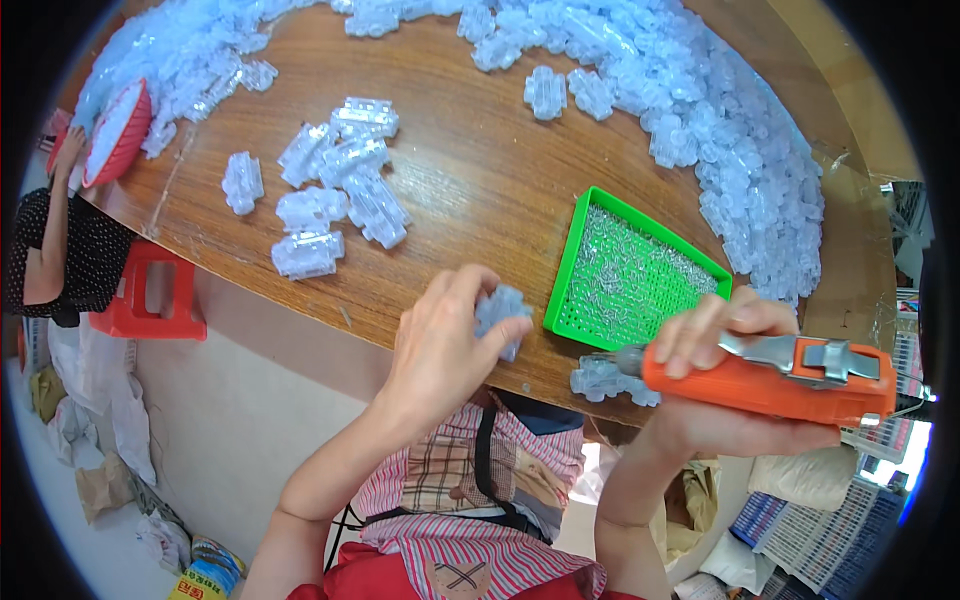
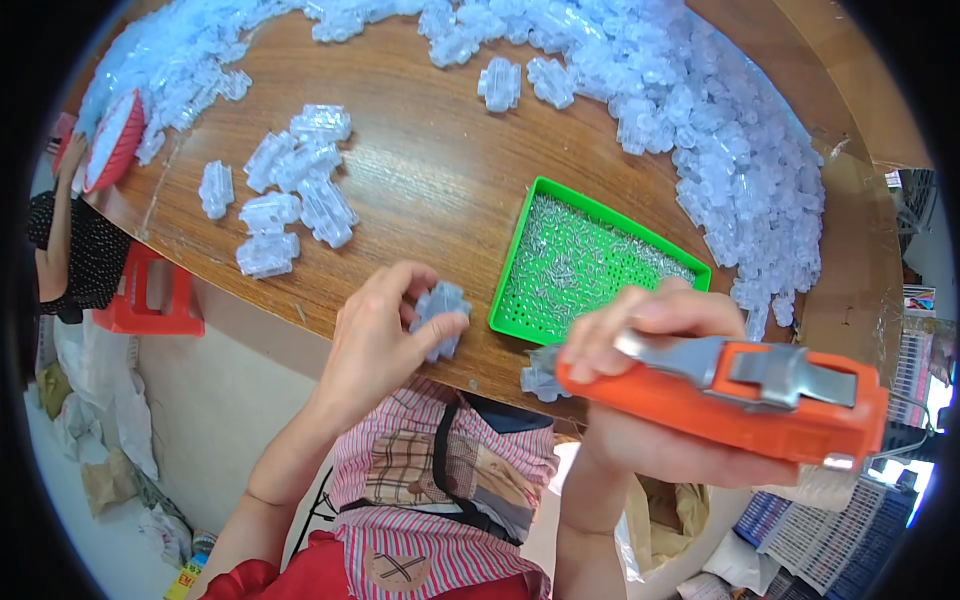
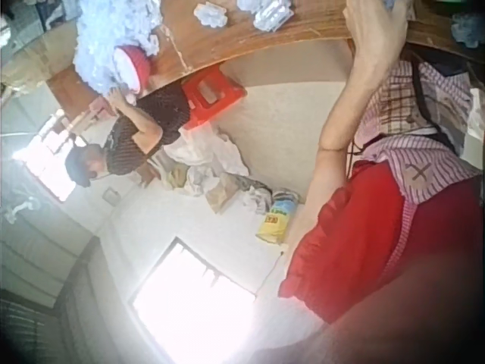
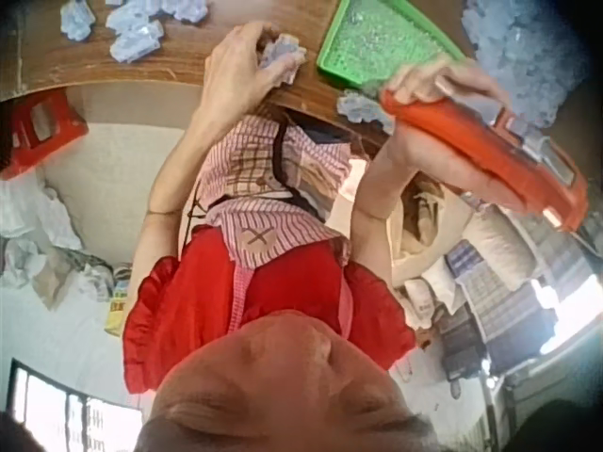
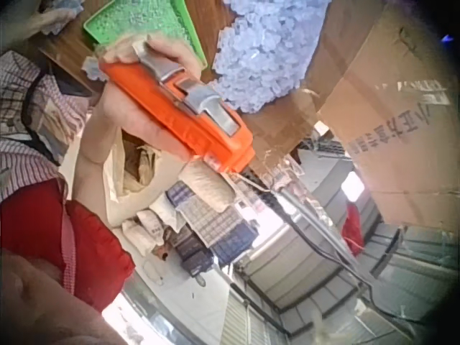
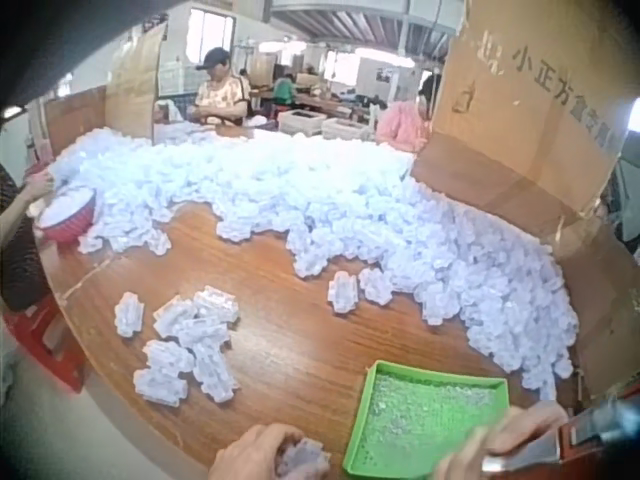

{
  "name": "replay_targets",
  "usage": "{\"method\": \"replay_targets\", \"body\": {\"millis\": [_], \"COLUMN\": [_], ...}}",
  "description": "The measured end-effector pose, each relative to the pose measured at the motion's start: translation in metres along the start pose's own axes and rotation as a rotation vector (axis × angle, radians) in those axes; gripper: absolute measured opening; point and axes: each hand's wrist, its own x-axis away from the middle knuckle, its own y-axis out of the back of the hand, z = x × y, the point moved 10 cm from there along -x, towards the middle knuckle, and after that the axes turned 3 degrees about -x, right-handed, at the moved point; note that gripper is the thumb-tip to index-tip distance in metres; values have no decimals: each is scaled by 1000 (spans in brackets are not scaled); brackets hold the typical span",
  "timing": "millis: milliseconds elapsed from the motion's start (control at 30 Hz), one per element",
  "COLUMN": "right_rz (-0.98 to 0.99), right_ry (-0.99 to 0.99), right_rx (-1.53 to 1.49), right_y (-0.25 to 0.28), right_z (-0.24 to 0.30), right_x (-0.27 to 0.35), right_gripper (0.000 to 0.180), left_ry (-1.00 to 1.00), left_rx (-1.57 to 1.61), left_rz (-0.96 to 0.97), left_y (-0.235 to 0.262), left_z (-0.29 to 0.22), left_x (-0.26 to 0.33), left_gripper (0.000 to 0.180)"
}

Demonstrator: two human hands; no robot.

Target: The person gathers clear plastic components, inserts small metal pins from a tray into them, and uses a power screwdriver to secure the pins. Finally, they place the finished items into a large bag.

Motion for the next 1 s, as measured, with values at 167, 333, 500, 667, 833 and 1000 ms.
{"method": "replay_targets", "body": {"millis": [167,333,500,667,833,1000], "right_rz": [-165,-294,-317,-542,-530,-471], "right_ry": [31,22,42,69,91,93], "right_rx": [157,168,194,228,168,155], "right_y": [26,43,50,69,70,72], "right_z": [6,11,21,24,23,22], "right_x": [2,16,18,27,27,24], "right_gripper": [101,110,110,105,106,107], "left_ry": [-164,-456,-458,-491,-616,-809], "left_rx": [60,-426,-883,-936,-687,-390], "left_rz": [-174,-423,-488,-465,-384,-132], "left_y": [9,43,67,92,65,-37], "left_z": [-4,-53,-16,8,-38,-95], "left_x": [-47,-41,-48,-58,-27,38], "left_gripper": [39,26,29,25,17,31]}}
